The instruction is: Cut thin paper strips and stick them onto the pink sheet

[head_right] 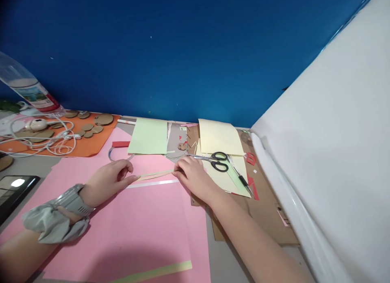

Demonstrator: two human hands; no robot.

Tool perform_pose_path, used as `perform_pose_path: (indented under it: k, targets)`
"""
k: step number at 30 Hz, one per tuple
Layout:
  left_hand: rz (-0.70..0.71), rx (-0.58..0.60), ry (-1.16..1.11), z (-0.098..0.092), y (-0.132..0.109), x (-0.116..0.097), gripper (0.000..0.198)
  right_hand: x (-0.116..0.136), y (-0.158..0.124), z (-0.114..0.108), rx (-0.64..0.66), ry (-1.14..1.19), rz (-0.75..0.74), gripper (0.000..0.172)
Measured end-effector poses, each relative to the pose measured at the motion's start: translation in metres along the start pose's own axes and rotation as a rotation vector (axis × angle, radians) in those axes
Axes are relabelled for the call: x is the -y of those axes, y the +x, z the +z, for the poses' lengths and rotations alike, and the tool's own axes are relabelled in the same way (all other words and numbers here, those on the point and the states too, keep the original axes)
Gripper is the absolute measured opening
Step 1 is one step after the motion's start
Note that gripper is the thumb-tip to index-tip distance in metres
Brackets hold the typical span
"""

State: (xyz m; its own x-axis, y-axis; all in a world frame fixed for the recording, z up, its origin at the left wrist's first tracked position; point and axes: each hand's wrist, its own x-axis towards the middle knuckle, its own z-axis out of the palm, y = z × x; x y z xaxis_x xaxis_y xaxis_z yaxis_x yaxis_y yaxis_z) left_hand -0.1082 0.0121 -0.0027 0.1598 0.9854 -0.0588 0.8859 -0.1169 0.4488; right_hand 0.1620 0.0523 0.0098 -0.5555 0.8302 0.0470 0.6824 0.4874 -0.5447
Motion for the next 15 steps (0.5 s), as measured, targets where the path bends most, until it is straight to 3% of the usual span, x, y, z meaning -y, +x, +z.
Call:
perform_pose_path:
  k: [15]
  targets:
    - [-0.045, 0.042, 0.005, -0.004, 0.0, -0.003, 0.027, -0.018, 0.002, -0.01, 0.092, 0.383, 0.083, 0.011]
